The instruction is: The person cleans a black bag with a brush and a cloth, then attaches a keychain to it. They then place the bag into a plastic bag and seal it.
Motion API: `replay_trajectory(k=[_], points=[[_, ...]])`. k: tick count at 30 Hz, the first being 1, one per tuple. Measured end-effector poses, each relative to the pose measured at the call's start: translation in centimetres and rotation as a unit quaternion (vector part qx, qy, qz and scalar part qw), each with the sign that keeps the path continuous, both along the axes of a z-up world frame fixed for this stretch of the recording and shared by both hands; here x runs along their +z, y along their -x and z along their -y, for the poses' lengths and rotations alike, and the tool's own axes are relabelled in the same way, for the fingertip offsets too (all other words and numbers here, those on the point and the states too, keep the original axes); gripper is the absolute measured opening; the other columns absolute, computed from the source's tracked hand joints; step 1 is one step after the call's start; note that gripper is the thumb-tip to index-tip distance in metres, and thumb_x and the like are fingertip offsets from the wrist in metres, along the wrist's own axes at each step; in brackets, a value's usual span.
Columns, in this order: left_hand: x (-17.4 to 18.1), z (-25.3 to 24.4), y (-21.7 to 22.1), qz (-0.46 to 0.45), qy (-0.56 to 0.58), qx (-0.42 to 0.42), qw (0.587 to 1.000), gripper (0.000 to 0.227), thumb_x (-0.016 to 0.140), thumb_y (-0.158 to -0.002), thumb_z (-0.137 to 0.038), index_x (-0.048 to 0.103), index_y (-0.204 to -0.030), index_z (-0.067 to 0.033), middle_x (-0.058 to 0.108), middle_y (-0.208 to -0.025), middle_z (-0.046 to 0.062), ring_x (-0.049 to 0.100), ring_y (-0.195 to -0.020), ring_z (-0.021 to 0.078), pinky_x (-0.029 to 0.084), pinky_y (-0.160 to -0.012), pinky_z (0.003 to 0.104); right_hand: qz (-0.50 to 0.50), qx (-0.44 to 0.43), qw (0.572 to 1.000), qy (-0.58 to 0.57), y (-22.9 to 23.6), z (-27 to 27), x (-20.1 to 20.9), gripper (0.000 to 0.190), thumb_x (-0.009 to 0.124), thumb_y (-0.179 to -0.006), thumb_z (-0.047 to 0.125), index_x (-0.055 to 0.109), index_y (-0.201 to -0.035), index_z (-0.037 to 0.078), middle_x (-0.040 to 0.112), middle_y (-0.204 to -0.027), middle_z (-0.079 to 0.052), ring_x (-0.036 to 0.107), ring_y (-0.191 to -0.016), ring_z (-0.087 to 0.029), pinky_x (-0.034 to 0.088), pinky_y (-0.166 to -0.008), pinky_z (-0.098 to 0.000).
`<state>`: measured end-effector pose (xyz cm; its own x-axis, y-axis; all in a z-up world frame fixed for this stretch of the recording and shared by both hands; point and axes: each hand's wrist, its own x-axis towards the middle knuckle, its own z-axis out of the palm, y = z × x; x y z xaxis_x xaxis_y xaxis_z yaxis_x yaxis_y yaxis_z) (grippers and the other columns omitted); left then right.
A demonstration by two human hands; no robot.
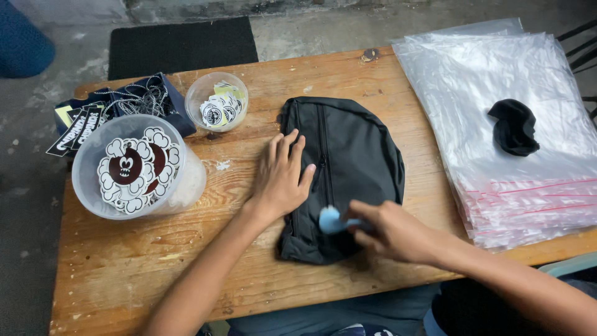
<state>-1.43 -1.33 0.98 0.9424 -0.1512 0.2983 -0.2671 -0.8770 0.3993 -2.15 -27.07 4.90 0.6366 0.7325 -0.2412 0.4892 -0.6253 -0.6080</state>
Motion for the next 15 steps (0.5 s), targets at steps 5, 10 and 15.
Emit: replay_trajectory(k=[5, 10, 15], points=[[-0.8, 0.4, -0.2, -0.013, -0.025, 0.007, 1.000, 0.056, 0.053, -0.099, -0.032, 0.049, -0.141, 0.0042, 0.043, -0.143, 0.024, 0.036, -0.136, 0.0451, 0.033, -0.111, 0.056, -0.134, 0.059, 0.989, 0.004, 0.2, 0.5, 4.6, 0.018, 0.066, -0.080, 0.020, 0.067, -0.098, 0.018, 0.081, -0.084, -0.009, 0.076, -0.080, -0.036, 0.058, -0.067, -0.0478], [-1.0, 0.4, -0.1, 0.001, -0.029, 0.005, 1.000, 0.057, 0.054, -0.099, -0.033, 0.049, -0.141, 0.0043, 0.043, -0.143, 0.024, 0.036, -0.136, 0.0455, 0.032, -0.112, 0.057, -0.009, -0.046, 0.998, 0.045, -6.5, 3.7, 2.1, 0.037, 0.068, -0.080, 0.022, 0.065, -0.115, 0.011, 0.080, -0.089, -0.018, 0.070, -0.090, -0.049, 0.052, -0.077, -0.0611], [-1.1, 0.4, -0.2, 0.012, -0.018, 0.002, 1.000, 0.058, 0.056, -0.097, -0.034, 0.048, -0.141, 0.0018, 0.043, -0.141, 0.022, 0.037, -0.134, 0.0444, 0.032, -0.112, 0.056, 0.112, -0.066, 0.991, 0.028, -8.6, 1.0, 3.4, 0.024, 0.067, -0.086, 0.028, 0.062, -0.109, 0.024, 0.078, -0.085, -0.001, 0.072, -0.087, -0.036, 0.055, -0.077, -0.0485]])
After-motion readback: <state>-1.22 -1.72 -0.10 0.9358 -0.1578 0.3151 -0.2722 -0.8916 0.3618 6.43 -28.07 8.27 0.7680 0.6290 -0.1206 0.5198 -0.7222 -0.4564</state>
